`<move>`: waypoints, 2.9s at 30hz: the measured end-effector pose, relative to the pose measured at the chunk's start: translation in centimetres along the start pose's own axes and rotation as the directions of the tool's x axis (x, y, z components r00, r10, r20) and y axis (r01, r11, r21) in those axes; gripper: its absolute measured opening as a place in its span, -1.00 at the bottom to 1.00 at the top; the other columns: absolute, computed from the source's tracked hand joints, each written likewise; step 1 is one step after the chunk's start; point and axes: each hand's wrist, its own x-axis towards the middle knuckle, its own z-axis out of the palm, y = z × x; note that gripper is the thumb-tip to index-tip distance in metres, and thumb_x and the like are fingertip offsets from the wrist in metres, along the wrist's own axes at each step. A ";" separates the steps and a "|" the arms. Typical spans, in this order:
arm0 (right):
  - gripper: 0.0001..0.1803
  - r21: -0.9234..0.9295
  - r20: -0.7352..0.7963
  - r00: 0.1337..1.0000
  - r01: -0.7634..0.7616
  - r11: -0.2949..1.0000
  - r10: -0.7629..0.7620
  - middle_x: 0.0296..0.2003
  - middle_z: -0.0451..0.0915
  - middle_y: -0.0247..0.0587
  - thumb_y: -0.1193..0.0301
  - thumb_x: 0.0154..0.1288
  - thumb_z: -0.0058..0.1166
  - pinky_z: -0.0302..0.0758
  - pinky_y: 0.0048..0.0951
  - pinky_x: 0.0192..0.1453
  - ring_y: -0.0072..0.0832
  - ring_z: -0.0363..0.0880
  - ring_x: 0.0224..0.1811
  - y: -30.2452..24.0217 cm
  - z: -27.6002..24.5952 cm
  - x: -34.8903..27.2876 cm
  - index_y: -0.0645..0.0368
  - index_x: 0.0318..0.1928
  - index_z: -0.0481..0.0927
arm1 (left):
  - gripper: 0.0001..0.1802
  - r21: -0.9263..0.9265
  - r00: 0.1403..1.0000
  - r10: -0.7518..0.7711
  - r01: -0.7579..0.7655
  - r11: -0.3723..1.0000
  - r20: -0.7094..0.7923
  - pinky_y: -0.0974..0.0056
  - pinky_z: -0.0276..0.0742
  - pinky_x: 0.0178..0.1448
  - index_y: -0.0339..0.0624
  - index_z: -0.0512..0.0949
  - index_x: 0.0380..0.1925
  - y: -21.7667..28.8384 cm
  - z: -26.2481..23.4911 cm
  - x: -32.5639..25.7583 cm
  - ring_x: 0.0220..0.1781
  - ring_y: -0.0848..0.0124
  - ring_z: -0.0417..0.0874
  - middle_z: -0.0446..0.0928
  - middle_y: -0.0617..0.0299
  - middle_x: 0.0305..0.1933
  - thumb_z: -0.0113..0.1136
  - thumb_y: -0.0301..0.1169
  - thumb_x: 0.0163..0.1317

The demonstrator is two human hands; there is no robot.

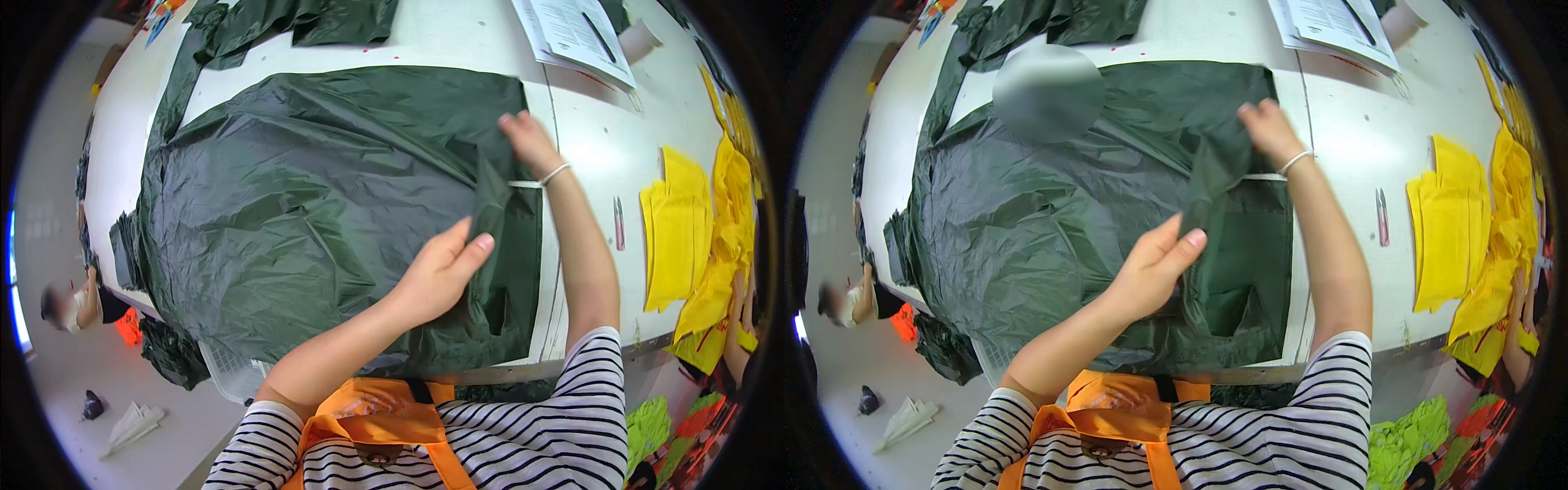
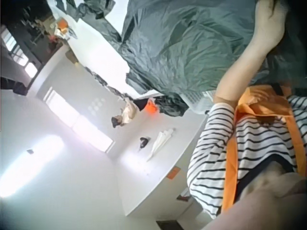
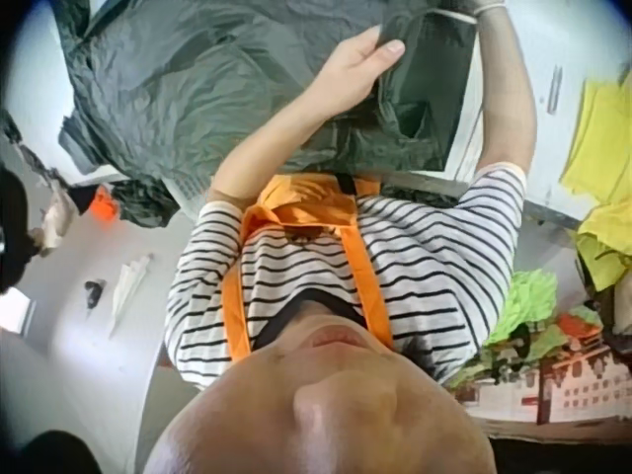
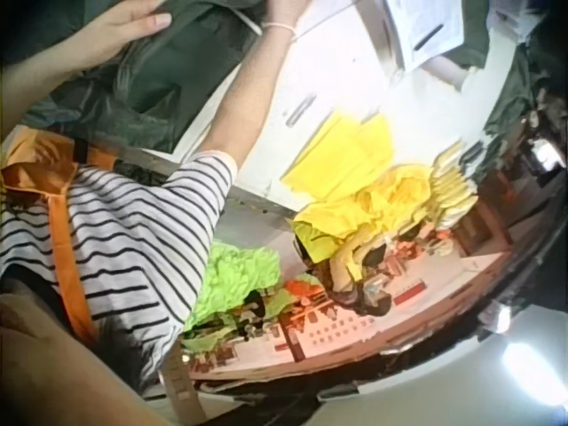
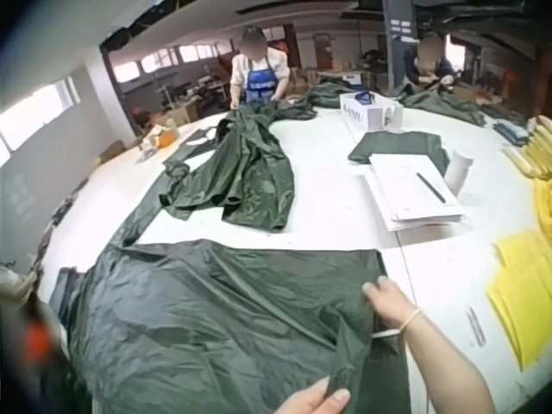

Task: The person folds a dark green raincoat on a white table. They smooth the fabric, fold the sleeves and body, and place the finished item on a stack of similar garments.

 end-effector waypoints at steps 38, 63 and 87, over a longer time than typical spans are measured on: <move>-0.85 0.075 0.067 0.949 -0.311 0.947 0.307 -0.38 0.54 -0.39 0.46 0.32 0.10 0.40 -0.64 -0.29 -0.71 0.39 -0.38 9.9 -6.0 -41.5 0.29 -0.24 0.45 | -0.21 0.842 0.731 0.558 0.530 -0.100 -0.393 -0.12 -0.17 0.47 0.10 0.08 0.40 -11.8 -28.8 -18.0 0.51 0.10 -0.04 -0.03 0.20 0.51 -0.05 0.16 0.25; -0.17 -0.914 0.273 0.948 0.308 0.265 -0.160 0.44 0.01 -0.20 0.80 0.06 -0.11 0.11 -0.10 0.43 -0.16 -0.02 0.47 4.3 21.9 -49.2 0.00 0.39 0.16 | 0.12 -0.044 0.056 -0.043 -0.018 0.999 -0.998 0.06 0.00 0.43 -0.06 -0.23 0.45 -18.8 -64.3 -61.0 0.51 0.18 -0.04 -0.12 0.10 0.52 0.02 0.32 0.13; -0.69 -0.969 -0.010 0.992 0.021 0.245 -0.124 -0.17 0.60 0.10 0.48 0.17 -0.12 0.46 -0.09 0.05 0.02 0.54 -0.08 -11.2 14.5 -16.3 0.28 -0.09 0.55 | -0.35 0.171 0.371 0.236 -0.200 0.965 -0.898 0.20 0.45 0.16 -0.45 0.47 0.00 13.9 -66.8 -48.3 0.02 0.24 0.60 0.61 0.01 -0.07 -0.16 0.04 0.40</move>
